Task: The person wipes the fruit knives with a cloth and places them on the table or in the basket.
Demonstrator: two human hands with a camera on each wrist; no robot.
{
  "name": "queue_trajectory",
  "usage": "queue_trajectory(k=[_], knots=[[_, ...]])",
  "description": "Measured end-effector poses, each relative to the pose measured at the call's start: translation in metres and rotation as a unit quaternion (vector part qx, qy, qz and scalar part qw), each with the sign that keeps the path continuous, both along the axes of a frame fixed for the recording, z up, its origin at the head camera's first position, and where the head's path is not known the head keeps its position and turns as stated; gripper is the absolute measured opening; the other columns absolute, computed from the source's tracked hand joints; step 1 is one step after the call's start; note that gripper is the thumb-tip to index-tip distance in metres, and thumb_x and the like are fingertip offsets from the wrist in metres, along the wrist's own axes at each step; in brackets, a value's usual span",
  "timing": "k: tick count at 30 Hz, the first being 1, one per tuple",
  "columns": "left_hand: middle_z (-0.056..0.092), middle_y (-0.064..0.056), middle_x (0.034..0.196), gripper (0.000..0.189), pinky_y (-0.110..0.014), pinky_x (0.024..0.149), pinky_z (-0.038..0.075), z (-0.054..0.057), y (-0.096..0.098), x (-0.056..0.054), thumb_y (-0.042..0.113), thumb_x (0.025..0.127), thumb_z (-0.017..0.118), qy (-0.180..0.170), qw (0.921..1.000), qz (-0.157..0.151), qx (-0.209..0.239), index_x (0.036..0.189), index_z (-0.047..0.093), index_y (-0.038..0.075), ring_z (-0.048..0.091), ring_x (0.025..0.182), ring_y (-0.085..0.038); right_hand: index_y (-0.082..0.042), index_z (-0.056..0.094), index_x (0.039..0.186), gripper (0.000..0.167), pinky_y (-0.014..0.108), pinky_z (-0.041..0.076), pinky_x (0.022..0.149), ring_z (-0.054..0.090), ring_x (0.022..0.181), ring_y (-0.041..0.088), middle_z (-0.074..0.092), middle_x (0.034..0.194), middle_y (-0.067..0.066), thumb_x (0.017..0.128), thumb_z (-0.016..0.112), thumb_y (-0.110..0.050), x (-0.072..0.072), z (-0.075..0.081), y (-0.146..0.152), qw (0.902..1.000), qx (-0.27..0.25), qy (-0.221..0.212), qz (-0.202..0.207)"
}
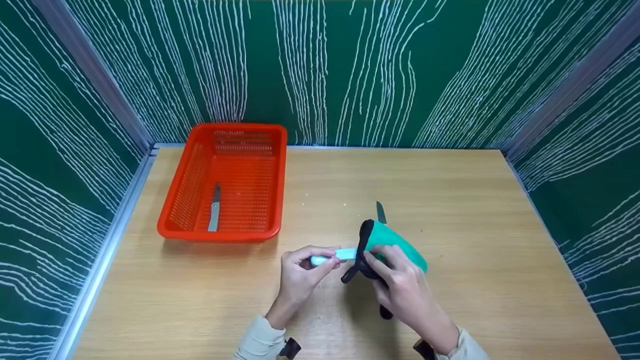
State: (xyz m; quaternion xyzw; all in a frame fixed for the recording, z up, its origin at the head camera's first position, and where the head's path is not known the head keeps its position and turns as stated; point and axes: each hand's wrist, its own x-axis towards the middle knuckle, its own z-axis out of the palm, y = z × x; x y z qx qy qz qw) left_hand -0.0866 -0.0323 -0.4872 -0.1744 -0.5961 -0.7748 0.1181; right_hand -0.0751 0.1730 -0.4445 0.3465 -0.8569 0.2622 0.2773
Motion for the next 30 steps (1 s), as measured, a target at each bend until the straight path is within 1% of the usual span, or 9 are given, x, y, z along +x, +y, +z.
queue_trajectory(k=[3,9,13,15,20,22,26,29,30], knots=[[0.07,-0.022,0.093,0.014,-0.033,0.066,0.059,0.003,-0.001,0.001,-0.008,0.078,0.072,-0.008,0.9999,-0.008,0.003,0.091,0.069,-0.011,0.07,0.072,-0.029,0.001,0.073,0.1,0.036,0.041,0.054,0.065,0.054,0.084,0.027,0.063,0.099,0.013,0.066,0.067,0.01,0.0,-0.003,0.003,1.0,-0.004,0.0,0.002],[0.068,-0.027,0.091,0.013,-0.036,0.063,0.059,0.018,-0.003,0.007,-0.016,0.076,0.068,0.005,0.9998,-0.01,0.017,0.089,0.066,-0.017,0.07,0.069,-0.031,0.0,0.073,0.096,0.037,0.048,0.057,0.072,0.057,0.087,0.03,0.063,0.098,0.012,0.062,0.067,0.014,-0.002,-0.005,0.01,1.0,0.004,0.007,-0.003],[0.069,-0.025,0.087,0.013,-0.035,0.061,0.059,0.019,-0.004,0.008,-0.017,0.075,0.069,-0.005,0.9998,-0.007,0.017,0.088,0.067,-0.015,0.07,0.067,-0.029,0.0,0.073,0.096,0.038,0.039,0.058,0.063,0.055,0.082,0.025,0.063,0.096,0.011,0.062,0.063,0.015,-0.001,-0.006,0.016,0.9999,0.004,0.0,-0.013],[0.069,-0.023,0.085,0.013,-0.037,0.06,0.059,0.02,-0.005,0.008,-0.016,0.076,0.069,-0.003,0.9999,-0.005,0.011,0.089,0.068,-0.013,0.07,0.067,-0.029,0.0,0.074,0.095,0.037,0.033,0.056,0.058,0.054,0.08,0.022,0.064,0.095,0.01,0.062,0.064,0.015,-0.001,-0.006,0.02,0.9998,0.007,-0.001,-0.02],[0.068,-0.025,0.083,0.013,-0.041,0.059,0.059,0.022,-0.01,0.009,-0.015,0.077,0.067,0.019,0.9998,-0.006,0.0,0.091,0.066,-0.015,0.069,0.066,-0.031,0.001,0.074,0.092,0.039,0.031,0.053,0.057,0.054,0.078,0.019,0.064,0.093,0.009,0.057,0.069,0.018,-0.001,-0.005,0.03,0.9993,-0.003,-0.009,-0.037],[0.068,-0.026,0.083,0.014,-0.041,0.061,0.059,0.021,-0.013,0.009,-0.015,0.078,0.067,0.023,0.9997,-0.008,-0.001,0.092,0.065,-0.016,0.069,0.067,-0.032,0.001,0.074,0.091,0.039,0.033,0.054,0.058,0.055,0.079,0.019,0.065,0.092,0.009,0.056,0.074,0.018,-0.001,-0.003,0.035,0.9986,-0.011,-0.013,-0.049],[0.068,-0.025,0.087,0.016,-0.041,0.065,0.059,0.012,-0.017,0.007,-0.015,0.079,0.066,0.011,0.9998,-0.013,0.008,0.095,0.065,-0.015,0.07,0.072,-0.032,0.001,0.074,0.089,0.039,0.037,0.055,0.06,0.057,0.081,0.02,0.065,0.092,0.008,0.054,0.079,0.017,-0.001,0.0,0.044,0.9968,-0.024,-0.018,-0.074],[0.068,-0.025,0.094,0.017,-0.043,0.067,0.058,0.005,-0.021,0.005,-0.013,0.081,0.066,0.009,0.9994,-0.016,0.028,0.098,0.065,-0.015,0.069,0.075,-0.037,0.0,0.074,0.087,0.038,0.038,0.055,0.06,0.059,0.08,0.022,0.065,0.09,0.008,0.054,0.074,0.019,-0.001,0.0,0.048,0.9958,-0.031,-0.02,-0.084],[0.067,-0.026,0.097,0.017,-0.044,0.066,0.058,0.004,-0.023,0.005,-0.013,0.081,0.065,0.016,0.9991,-0.016,0.035,0.098,0.064,-0.016,0.068,0.076,-0.039,0.0,0.074,0.086,0.036,0.038,0.055,0.06,0.059,0.08,0.022,0.065,0.09,0.008,0.055,0.073,0.019,-0.001,-0.001,0.049,0.9955,-0.034,-0.022,-0.086]])
